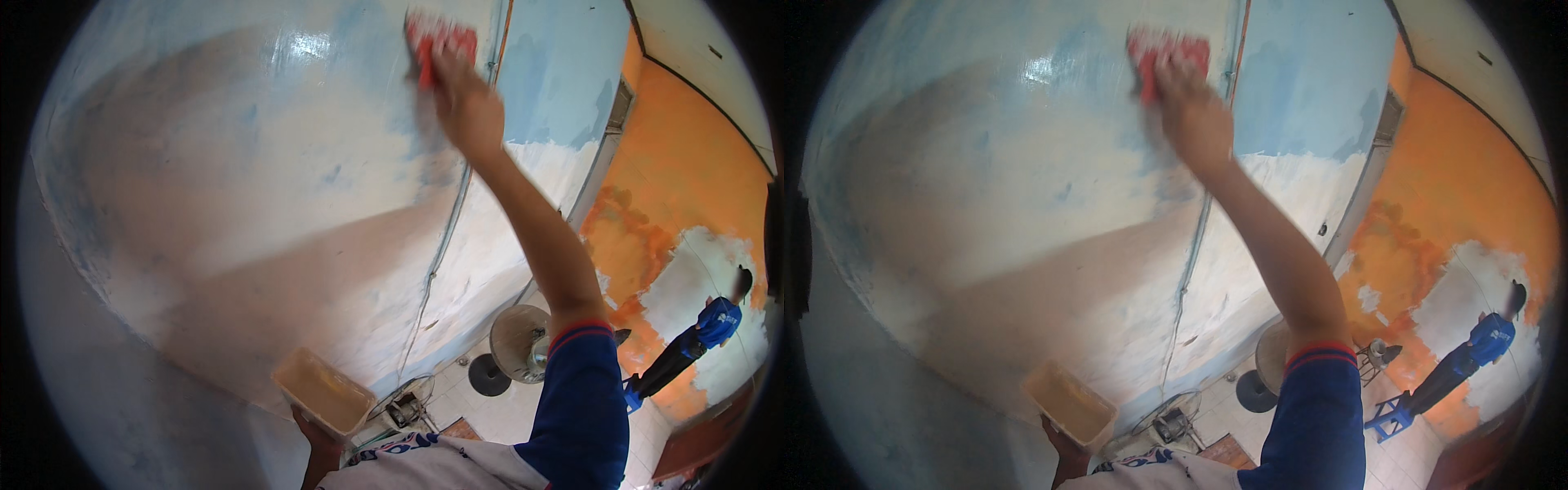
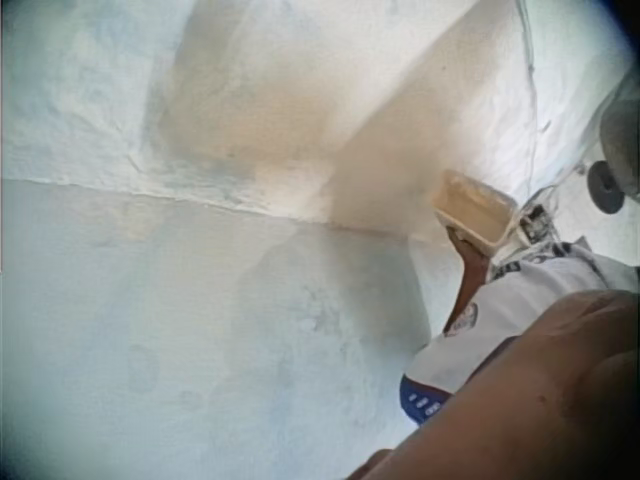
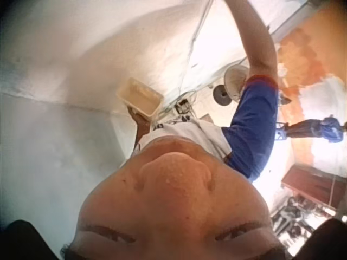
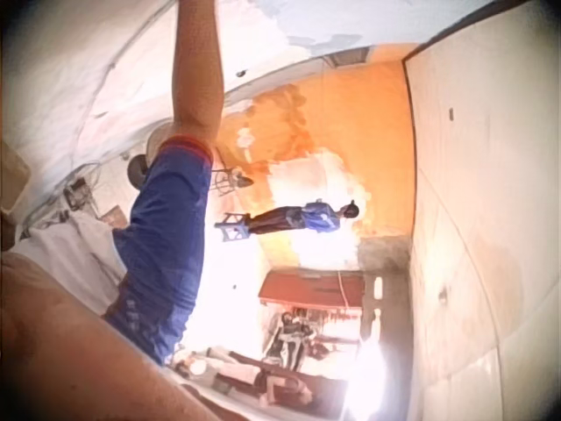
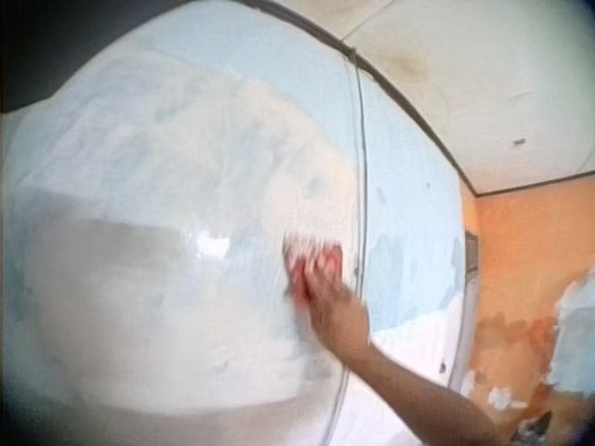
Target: The person applies plaster to a wall using a putty knife, dipping the tool into a container of plaster between applications.
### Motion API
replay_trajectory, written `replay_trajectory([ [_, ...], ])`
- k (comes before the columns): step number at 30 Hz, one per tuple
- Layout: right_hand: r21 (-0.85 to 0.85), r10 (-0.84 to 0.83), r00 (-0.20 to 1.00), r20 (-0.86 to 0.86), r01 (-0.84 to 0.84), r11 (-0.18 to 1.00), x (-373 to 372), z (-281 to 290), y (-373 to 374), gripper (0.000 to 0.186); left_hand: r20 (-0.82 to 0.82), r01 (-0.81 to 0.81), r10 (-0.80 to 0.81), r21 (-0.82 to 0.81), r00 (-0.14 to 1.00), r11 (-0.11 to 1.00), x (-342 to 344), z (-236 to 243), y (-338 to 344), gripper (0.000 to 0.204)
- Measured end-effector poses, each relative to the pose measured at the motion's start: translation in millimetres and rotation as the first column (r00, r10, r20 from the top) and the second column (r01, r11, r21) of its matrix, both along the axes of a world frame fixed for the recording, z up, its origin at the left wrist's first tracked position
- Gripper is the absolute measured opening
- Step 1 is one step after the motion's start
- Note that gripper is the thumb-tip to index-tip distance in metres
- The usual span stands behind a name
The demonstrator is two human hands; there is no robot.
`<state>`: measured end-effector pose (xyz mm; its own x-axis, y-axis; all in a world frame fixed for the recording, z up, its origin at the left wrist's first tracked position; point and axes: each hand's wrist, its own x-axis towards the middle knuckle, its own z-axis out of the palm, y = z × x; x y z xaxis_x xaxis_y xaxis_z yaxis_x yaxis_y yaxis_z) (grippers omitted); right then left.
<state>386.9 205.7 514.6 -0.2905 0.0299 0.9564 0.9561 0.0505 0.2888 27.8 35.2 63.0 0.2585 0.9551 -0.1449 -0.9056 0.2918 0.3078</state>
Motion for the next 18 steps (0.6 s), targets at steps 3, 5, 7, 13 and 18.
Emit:
replay_trajectory([
  [3, -0.165, 0.008, 0.983, 0.182, 0.023, 0.986, 3, -114, -21, 0.054, -0.075, 0.001, -0.004, -0.043, 0.997, 0.999, -6, 1, 3, 0.074],
  [5, -0.215, 0.06, 0.973, 0.221, -0.011, 0.977, -4, -146, -55, 0.044, -0.063, -0.007, 0.004, -0.043, 0.998, 0.999, -5, 14, 2, 0.074],
  [7, -0.191, 0.076, 0.991, 0.112, -0.053, 0.98, 6, -117, -68, 0.043, -0.092, -0.047, 0.046, -0.005, 0.995, 0.999, -6, 33, -1, 0.074],
  [13, 0.239, 0.204, 0.979, -0.028, -0.192, 0.952, 19, 70, -61, 0.038, -0.139, -0.186, 0.186, 0.016, 0.973, 0.982, 10, 72, -9, 0.065],
  [18, 0.253, -0.102, 0.994, -0.033, 0.107, 0.962, 40, 38, 14, 0.049, -0.116, -0.251, 0.254, 0.04, 0.96, 0.967, 27, 81, -1, 0.065],
])
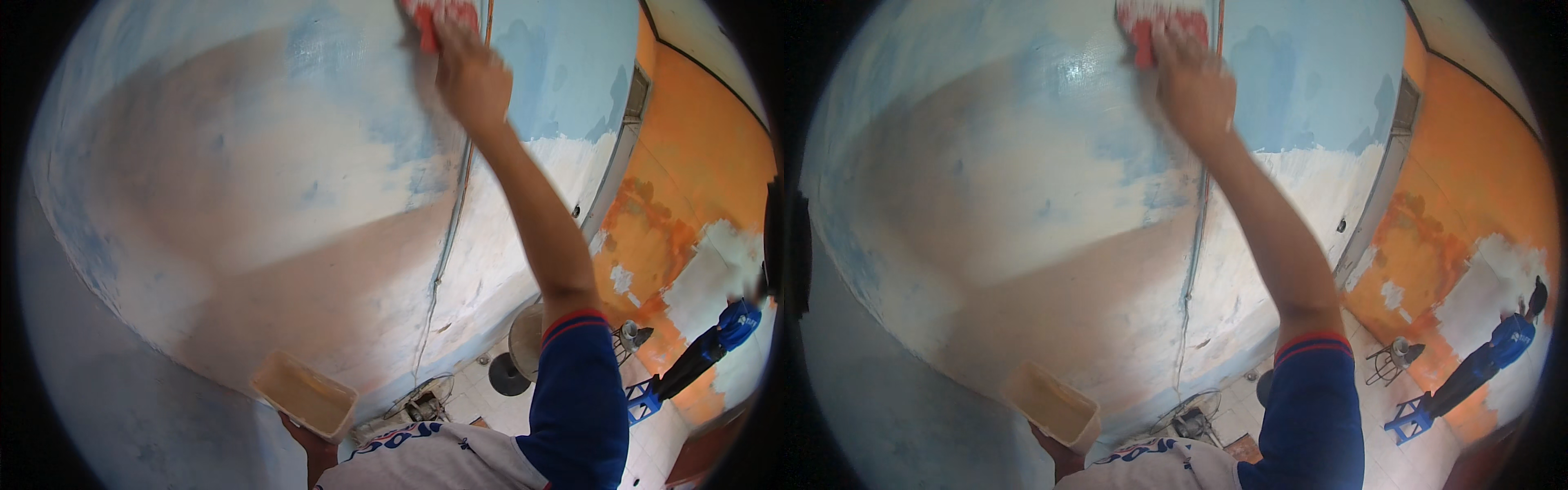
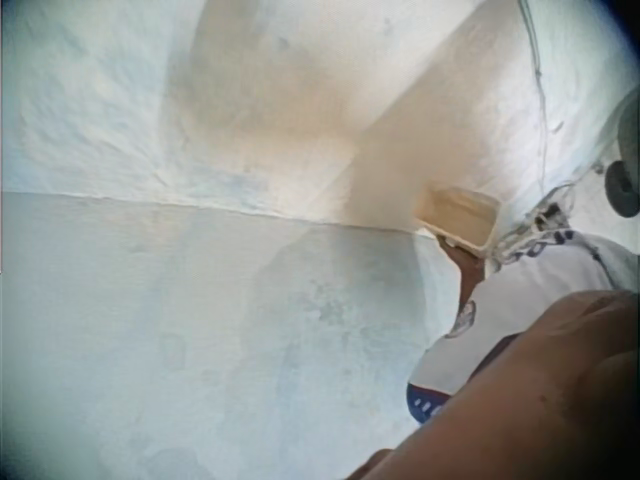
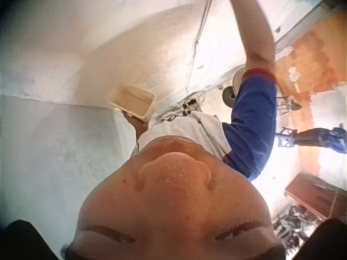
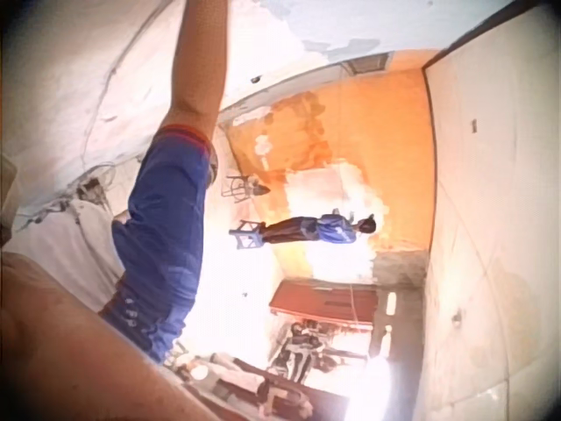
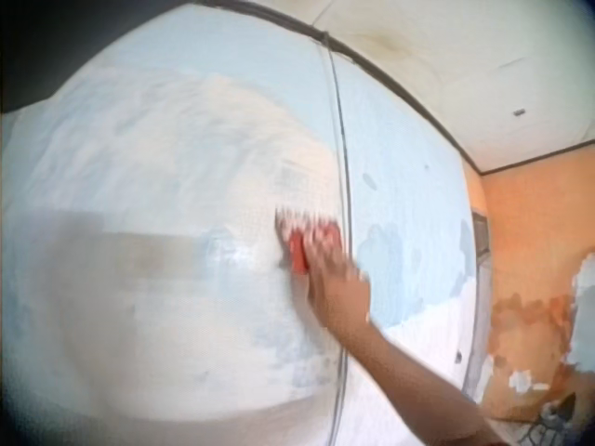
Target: The person applies plaster to a wall using a putty knife, dipping the tool into a container of plaster between applications.
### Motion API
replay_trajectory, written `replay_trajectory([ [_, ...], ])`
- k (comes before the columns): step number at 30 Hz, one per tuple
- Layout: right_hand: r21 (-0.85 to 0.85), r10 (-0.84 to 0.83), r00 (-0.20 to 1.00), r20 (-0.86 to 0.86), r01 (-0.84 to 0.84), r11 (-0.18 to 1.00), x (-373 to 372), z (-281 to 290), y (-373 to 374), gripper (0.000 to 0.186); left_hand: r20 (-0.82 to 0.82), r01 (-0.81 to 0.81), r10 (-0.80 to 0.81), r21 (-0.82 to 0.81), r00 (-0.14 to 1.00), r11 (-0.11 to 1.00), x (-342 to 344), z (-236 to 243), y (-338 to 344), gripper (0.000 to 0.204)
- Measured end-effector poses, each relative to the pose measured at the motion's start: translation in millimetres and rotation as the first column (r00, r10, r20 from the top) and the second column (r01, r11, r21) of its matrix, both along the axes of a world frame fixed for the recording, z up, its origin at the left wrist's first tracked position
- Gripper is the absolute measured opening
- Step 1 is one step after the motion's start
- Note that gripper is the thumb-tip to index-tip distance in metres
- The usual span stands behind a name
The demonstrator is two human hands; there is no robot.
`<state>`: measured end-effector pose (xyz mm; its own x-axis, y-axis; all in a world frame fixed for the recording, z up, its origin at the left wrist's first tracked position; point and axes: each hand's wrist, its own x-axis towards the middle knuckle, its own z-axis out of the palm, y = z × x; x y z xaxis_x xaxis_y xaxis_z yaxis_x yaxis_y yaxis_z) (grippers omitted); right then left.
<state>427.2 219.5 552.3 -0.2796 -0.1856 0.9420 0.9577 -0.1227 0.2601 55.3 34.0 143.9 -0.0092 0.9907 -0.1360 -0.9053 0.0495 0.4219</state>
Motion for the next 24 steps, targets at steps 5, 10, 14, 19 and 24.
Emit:
replay_trajectory([
  [5, -0.41, 0.106, 0.994, -0.002, -0.097, 0.907, -17, -208, -42, 0.047, -0.026, -0.015, 0.015, 0.015, 1.0, 1.0, 1, -22, -3, 0.067],
  [10, -0.273, 0.377, 0.922, -0.094, -0.388, 0.88, -10, -173, -86, 0.057, -0.011, 0.03, -0.031, -0.094, 0.999, 0.995, 1, -34, -24, 0.068],
  [14, 0.044, 0.303, 0.948, 0.094, -0.308, 0.95, -10, -50, -70, 0.054, -0.027, 0.07, -0.072, -0.071, 0.997, 0.995, 8, -44, -19, 0.068],
  [19, -0.099, 0.176, 0.984, -0.017, -0.176, 0.979, -3, -64, -16, 0.051, -0.062, 0.025, -0.03, -0.085, 0.998, 0.996, 12, -42, -10, 0.065],
  [24, -0.331, 0.198, 0.969, -0.146, -0.237, 0.913, -5, -239, -30, 0.056, -0.099, -0.067, 0.064, -0.024, 0.993, 0.997, 21, -37, 1, 0.059],
])
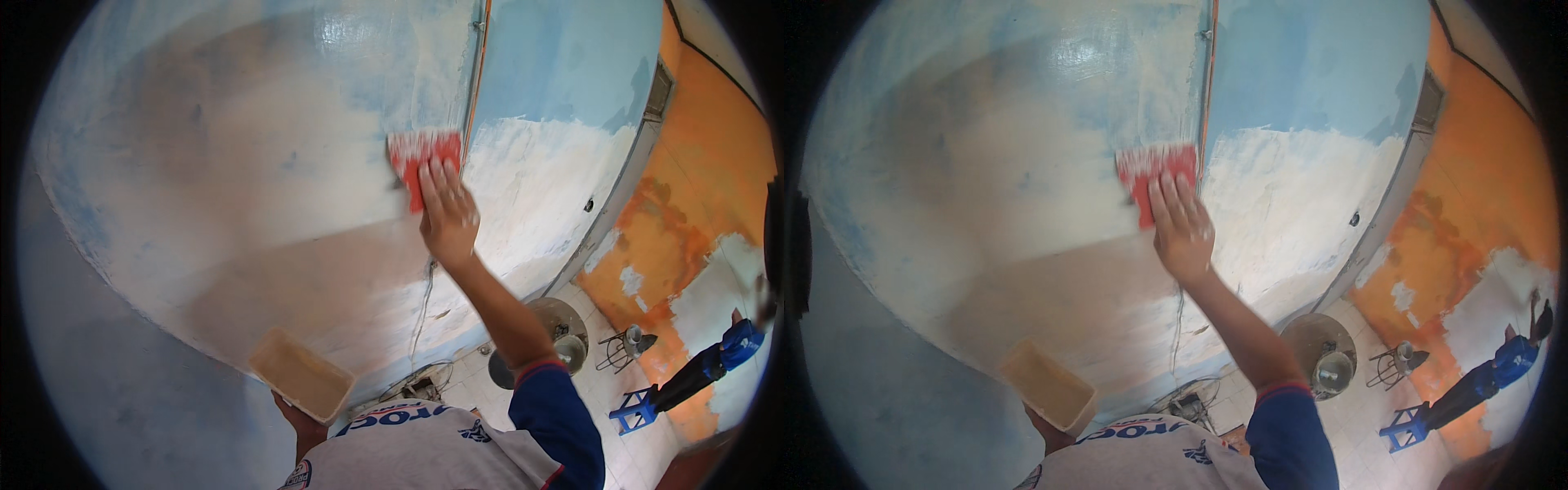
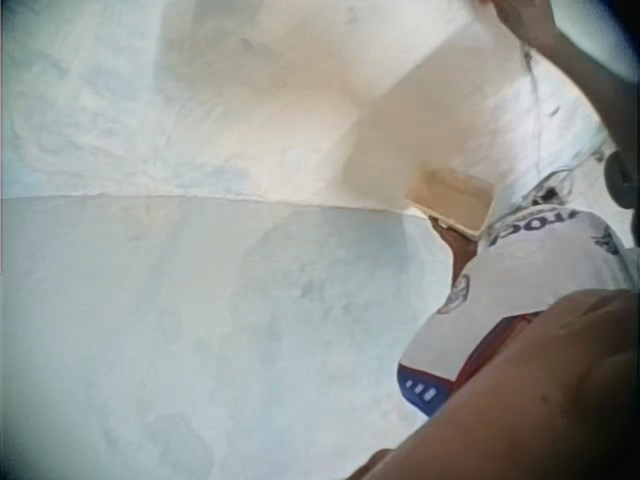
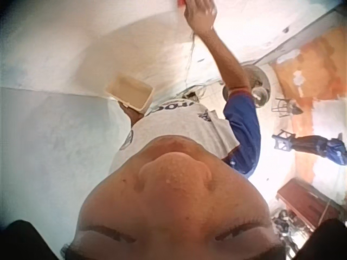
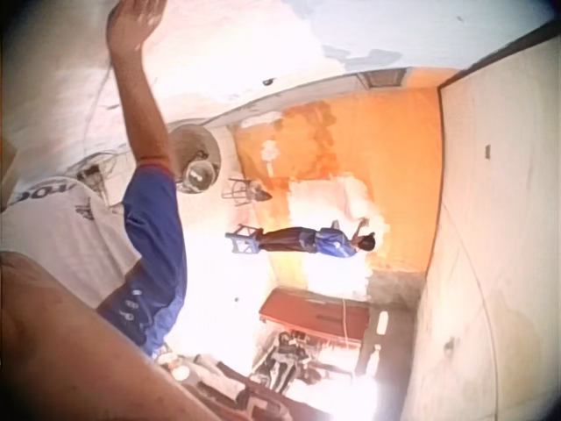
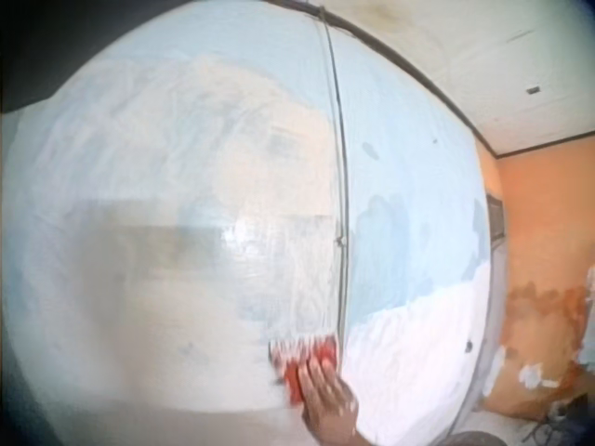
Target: The person applies plaster to a wall using a putty knife, dipping the tool into a container of plaster between applications.
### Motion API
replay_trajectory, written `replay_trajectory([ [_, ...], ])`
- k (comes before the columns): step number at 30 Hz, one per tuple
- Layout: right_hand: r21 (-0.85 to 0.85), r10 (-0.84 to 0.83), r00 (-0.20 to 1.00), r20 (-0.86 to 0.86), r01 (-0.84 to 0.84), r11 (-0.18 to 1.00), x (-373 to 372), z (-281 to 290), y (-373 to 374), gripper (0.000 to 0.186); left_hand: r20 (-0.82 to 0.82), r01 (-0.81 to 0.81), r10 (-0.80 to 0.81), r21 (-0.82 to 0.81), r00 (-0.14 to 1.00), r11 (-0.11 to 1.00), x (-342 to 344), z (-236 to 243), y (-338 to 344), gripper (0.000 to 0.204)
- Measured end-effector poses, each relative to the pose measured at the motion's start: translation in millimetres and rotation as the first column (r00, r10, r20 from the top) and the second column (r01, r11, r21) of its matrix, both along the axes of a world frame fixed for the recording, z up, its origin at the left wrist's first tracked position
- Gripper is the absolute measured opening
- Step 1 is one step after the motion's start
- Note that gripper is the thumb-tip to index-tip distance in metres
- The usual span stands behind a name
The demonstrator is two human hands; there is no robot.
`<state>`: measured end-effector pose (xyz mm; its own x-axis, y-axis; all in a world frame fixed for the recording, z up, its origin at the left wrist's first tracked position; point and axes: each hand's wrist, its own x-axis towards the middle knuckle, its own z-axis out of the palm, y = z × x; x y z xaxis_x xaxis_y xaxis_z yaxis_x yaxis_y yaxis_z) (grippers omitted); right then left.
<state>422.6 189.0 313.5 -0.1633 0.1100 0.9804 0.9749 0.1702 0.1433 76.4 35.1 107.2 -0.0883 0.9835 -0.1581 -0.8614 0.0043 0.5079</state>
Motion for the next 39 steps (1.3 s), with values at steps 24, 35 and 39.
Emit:
replay_trajectory([
  [24, 0.284, 0.261, 0.962, -0.082, -0.228, 0.931, -21, 109, -65, 0.045, 0.036, -0.014, 0.018, -0.105, 0.999, 0.994, -5, -15, -14, 0.058],
  [35, -0.051, -0.003, 0.997, 0.071, 0.006, 0.999, -35, 22, -33, 0.048, 0.065, 0.013, -0.005, -0.116, 0.998, 0.993, -19, -46, -18, 0.073],
  [39, -0.115, 0.125, 0.992, -0.035, -0.128, 0.985, -20, 47, -68, 0.049, 0.131, 0.163, -0.153, -0.073, 0.98, 0.984, -33, -46, -30, 0.078],
])
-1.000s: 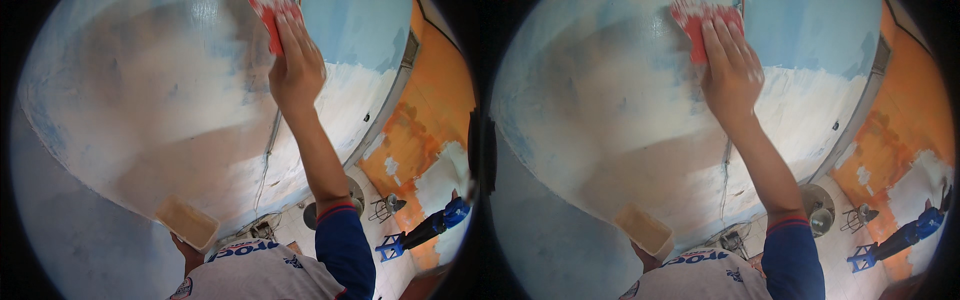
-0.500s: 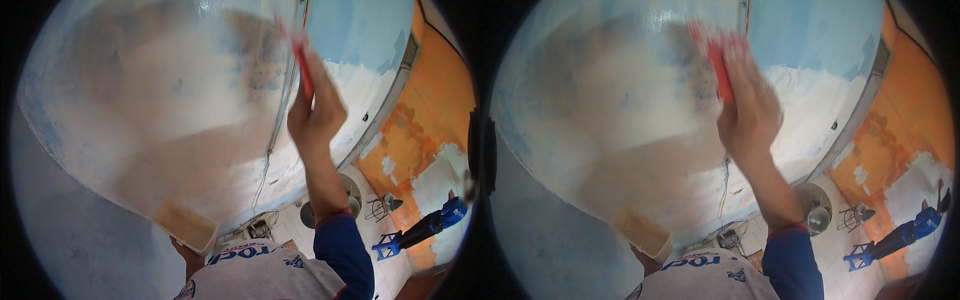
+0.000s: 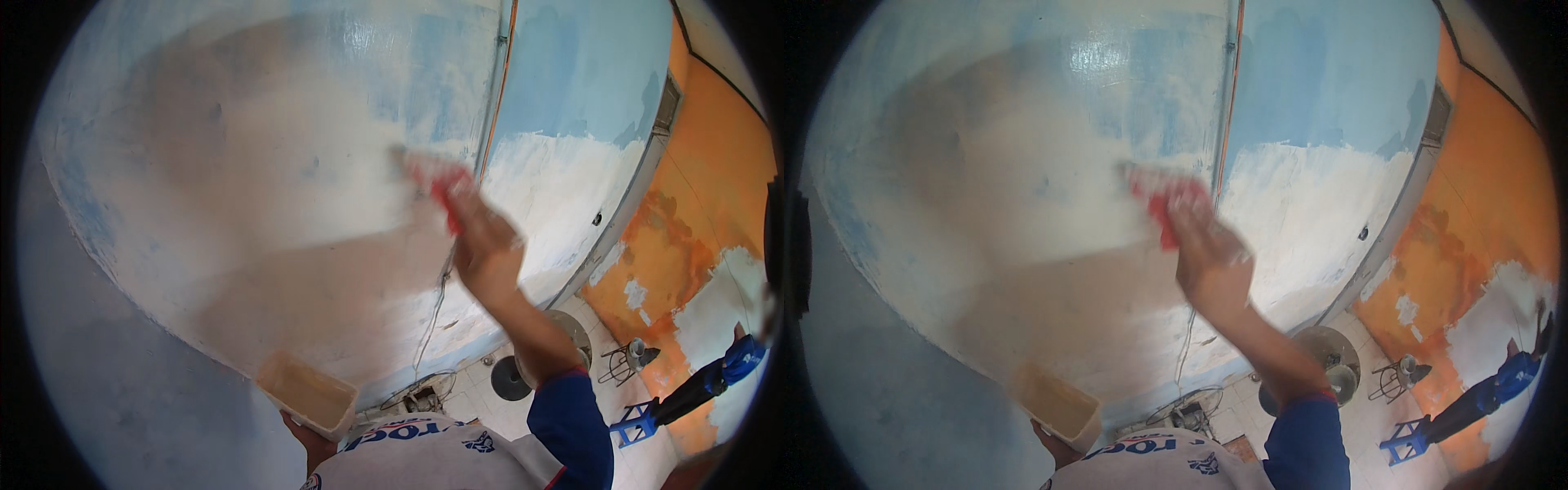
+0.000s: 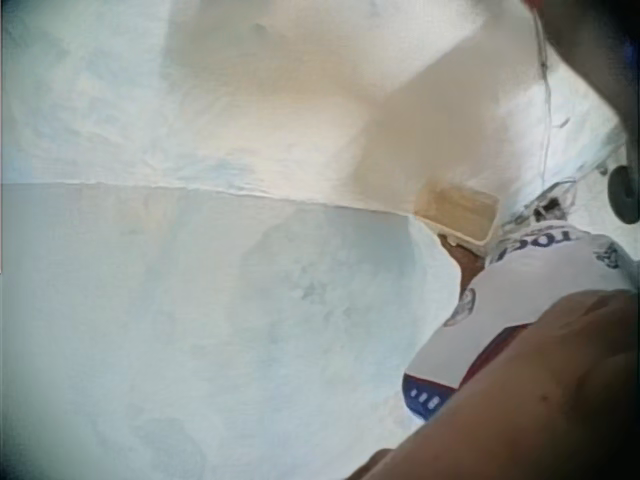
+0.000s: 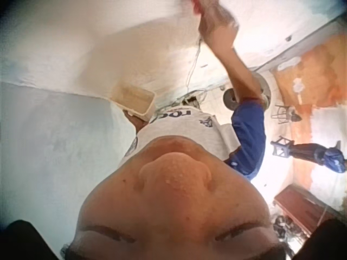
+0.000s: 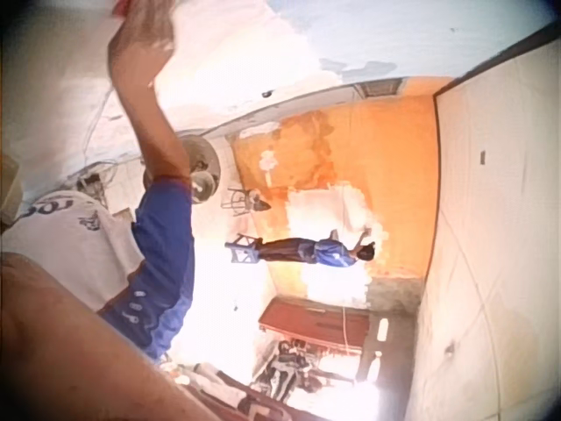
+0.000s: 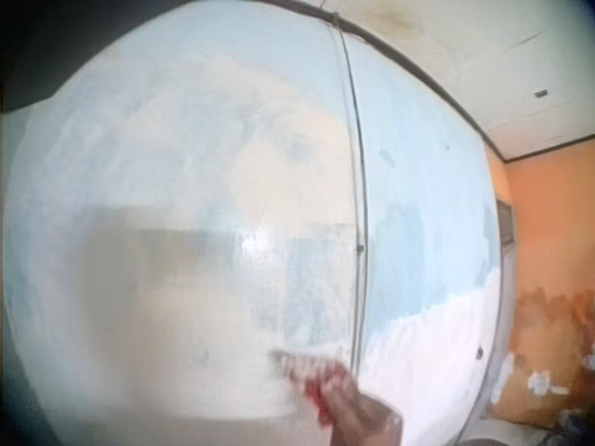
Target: The person applies plaster to a wall using a putty knife, dipping the tool into a container of plaster between applications.
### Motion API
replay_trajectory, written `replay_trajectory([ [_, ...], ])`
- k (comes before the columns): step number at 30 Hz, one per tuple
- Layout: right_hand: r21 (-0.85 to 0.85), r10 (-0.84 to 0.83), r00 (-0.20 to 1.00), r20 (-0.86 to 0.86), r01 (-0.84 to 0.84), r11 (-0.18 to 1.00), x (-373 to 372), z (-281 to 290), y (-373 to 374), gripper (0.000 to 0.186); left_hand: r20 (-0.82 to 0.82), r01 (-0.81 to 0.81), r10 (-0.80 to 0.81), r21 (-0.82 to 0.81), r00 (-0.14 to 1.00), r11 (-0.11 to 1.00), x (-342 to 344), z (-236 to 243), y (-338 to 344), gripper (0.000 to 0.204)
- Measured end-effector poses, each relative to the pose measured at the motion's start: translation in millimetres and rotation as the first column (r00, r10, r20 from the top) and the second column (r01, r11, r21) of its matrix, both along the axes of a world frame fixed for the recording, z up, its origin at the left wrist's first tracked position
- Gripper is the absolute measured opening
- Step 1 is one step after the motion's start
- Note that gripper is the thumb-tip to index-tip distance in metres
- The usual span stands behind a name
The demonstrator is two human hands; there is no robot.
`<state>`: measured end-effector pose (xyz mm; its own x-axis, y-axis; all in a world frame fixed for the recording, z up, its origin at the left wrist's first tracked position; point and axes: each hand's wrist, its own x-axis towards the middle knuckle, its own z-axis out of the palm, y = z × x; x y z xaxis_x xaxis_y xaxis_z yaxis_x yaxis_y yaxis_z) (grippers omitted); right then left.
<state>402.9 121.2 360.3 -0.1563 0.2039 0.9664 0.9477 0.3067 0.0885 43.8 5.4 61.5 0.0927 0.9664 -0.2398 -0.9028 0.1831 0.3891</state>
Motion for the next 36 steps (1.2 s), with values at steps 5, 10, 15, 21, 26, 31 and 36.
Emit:
replay_trajectory([
  [5, 0.45, -0.133, 0.989, 0.059, 0.093, 0.888, 10, 146, 43, 0.048, 0.058, 0.017, -0.013, -0.079, 0.998, 0.997, -13, -16, 0, 0.08],
  [10, 0.422, -0.367, 0.902, 0.229, 0.248, 0.872, 13, 145, 89, 0.049, 0.014, 0.177, -0.176, -0.114, 0.984, 0.978, -32, -40, 14, 0.088],
  [15, 0.062, -0.216, 0.887, 0.408, 0.209, 0.976, 13, -21, 61, 0.048, -0.146, 0.086, -0.08, 0.034, 0.986, 0.996, -10, -22, 3, 0.088],
  [21, 0.054, -0.08, 0.972, 0.22, 0.07, 0.996, 19, 29, 4, 0.048, -0.187, 0.15, -0.126, 0.124, 0.974, 0.981, -18, -32, -3, 0.086],
  [26, 0.437, -0.233, 0.956, 0.181, 0.134, 0.889, 19, 156, 36, 0.047, -0.056, 0.051, -0.052, -0.008, 0.997, 0.999, -8, -18, 3, 0.083],
  [31, 0.222, -0.28, 0.887, 0.368, 0.209, 0.952, 16, 58, 90, 0.053, 0.095, 0.073, -0.064, -0.099, 0.993, 0.992, 7, 19, 10, 0.081],
  [36, -0.259, -0.012, 0.95, 0.311, 0.097, 0.961, 4, -75, 24, 0.047, 0.074, 0.095, -0.087, -0.111, 0.993, 0.989, -6, -14, 4, 0.079],
])
